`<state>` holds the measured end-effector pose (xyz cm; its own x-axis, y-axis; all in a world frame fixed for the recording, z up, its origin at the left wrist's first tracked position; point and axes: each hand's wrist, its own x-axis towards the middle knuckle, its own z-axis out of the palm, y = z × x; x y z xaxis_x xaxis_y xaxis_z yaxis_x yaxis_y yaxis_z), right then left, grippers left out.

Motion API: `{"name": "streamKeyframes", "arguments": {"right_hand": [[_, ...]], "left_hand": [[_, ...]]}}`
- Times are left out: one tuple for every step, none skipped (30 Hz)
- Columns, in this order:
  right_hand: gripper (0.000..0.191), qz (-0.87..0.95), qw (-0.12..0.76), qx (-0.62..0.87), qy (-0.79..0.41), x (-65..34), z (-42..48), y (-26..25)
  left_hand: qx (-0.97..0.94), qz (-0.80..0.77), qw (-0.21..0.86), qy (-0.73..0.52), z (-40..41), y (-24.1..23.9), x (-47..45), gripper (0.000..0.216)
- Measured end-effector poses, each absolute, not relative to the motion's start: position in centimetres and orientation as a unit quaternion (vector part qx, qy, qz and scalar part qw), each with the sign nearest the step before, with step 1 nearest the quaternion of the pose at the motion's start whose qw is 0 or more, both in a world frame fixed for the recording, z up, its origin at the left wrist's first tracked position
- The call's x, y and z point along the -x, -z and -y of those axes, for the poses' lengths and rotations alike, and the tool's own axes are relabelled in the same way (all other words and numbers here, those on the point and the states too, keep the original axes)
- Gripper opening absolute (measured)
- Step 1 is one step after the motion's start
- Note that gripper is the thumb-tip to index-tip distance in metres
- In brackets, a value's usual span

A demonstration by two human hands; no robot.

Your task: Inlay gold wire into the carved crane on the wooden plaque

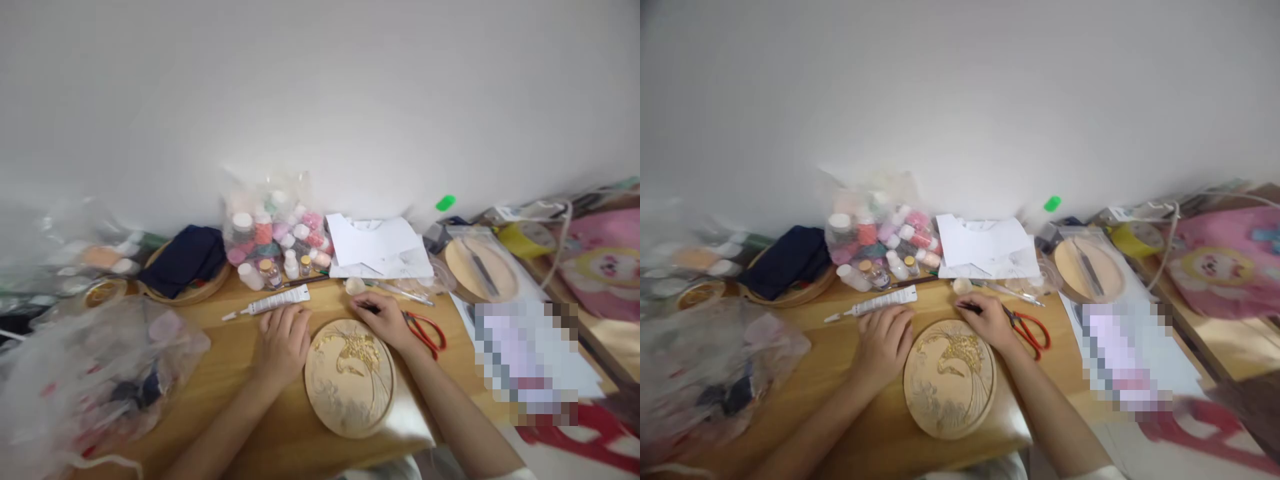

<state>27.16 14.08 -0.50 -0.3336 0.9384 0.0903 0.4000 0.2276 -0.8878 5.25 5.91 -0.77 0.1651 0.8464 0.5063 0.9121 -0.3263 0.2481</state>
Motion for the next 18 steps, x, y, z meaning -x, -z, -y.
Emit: {"name": "streamKeyframes", "arguments": {"right_hand": [[0.011, 0.705, 0.328, 0.479, -0.408, -27.1, -14.0, 0.7], [0.01, 0.701, 0.322, 0.487, -0.409, -27.0, -14.0, 0.9], [0.008, 0.698, 0.318, 0.497, -0.406, -27.0, -14.0, 1.0], [0.007, 0.696, 0.313, 0.506, -0.401, -27.0, -13.9, 1.1], [0.007, 0.695, 0.308, 0.516, -0.394, -27.1, -13.9, 1.2], [0.009, 0.696, 0.304, 0.525, -0.384, -27.2, -13.8, 1.1], [0.012, 0.699, 0.297, 0.533, -0.373, -27.3, -13.7, 1.0], [0.016, 0.704, 0.289, 0.538, -0.362, -27.4, -13.5, 0.9], [0.02, 0.71, 0.281, 0.542, -0.352, -27.5, -13.4, 0.8], [0.022, 0.716, 0.274, 0.543, -0.342, -27.6, -13.3, 0.6], [0.023, 0.72, 0.272, 0.544, -0.333, -27.6, -13.2, 0.4], [0.022, 0.723, 0.276, 0.544, -0.325, -27.6, -13.1, 0.2], [0.021, 0.723, 0.288, 0.542, -0.319, -27.5, -13.0, -0.1], [0.023, 0.72, 0.308, 0.536, -0.315, -27.3, -12.9, -0.5], [0.027, 0.715, 0.334, 0.528, -0.314, -27.1, -12.8, -1.1], [0.032, 0.707, 0.365, 0.515, -0.318, -26.9, -12.6, -1.8], [0.036, 0.697, 0.397, 0.5, -0.326, -26.8, -12.4, -2.8], [0.041, 0.685, 0.43, 0.483, -0.337, -26.8, -12.1, -3.9]], "left_hand": [[0.765, 0.575, 0.051, 0.285, -5.9, 0.8, -5.2, 0.021], [0.769, 0.572, 0.048, 0.281, -6.0, 0.8, -5.1, 0.021], [0.774, 0.567, 0.05, 0.279, -6.0, 0.9, -5.0, 0.021], [0.777, 0.562, 0.056, 0.278, -6.1, 0.9, -5.0, 0.021], [0.781, 0.556, 0.065, 0.278, -6.2, 0.9, -4.9, 0.021], [0.783, 0.551, 0.073, 0.279, -6.3, 0.9, -4.9, 0.021], [0.784, 0.549, 0.077, 0.28, -6.4, 0.7, -5.0, 0.021], [0.784, 0.548, 0.075, 0.282, -6.3, 0.5, -5.0, 0.022], [0.784, 0.549, 0.065, 0.282, -6.2, 0.2, -5.0, 0.023], [0.784, 0.549, 0.048, 0.284, -5.8, -0.3, -5.0, 0.024], [0.786, 0.546, 0.025, 0.288, -5.2, -0.8, -4.8, 0.024], [0.786, 0.543, 0.004, 0.294, -4.3, -1.3, -4.6, 0.025], [0.785, 0.54, -0.013, 0.303, -3.1, -1.9, -4.3, 0.025], [0.78, 0.542, -0.022, 0.314, -1.6, -2.3, -3.9, 0.025], [0.772, 0.547, -0.021, 0.324, 0.1, -2.7, -3.4, 0.025], [0.765, 0.553, -0.013, 0.33, 1.9, -3.1, -3.0, 0.025], [0.76, 0.56, -0.001, 0.33, 3.8, -3.4, -2.5, 0.024], [0.756, 0.567, 0.011, 0.327, 5.6, -3.7, -2.1, 0.024]]}}
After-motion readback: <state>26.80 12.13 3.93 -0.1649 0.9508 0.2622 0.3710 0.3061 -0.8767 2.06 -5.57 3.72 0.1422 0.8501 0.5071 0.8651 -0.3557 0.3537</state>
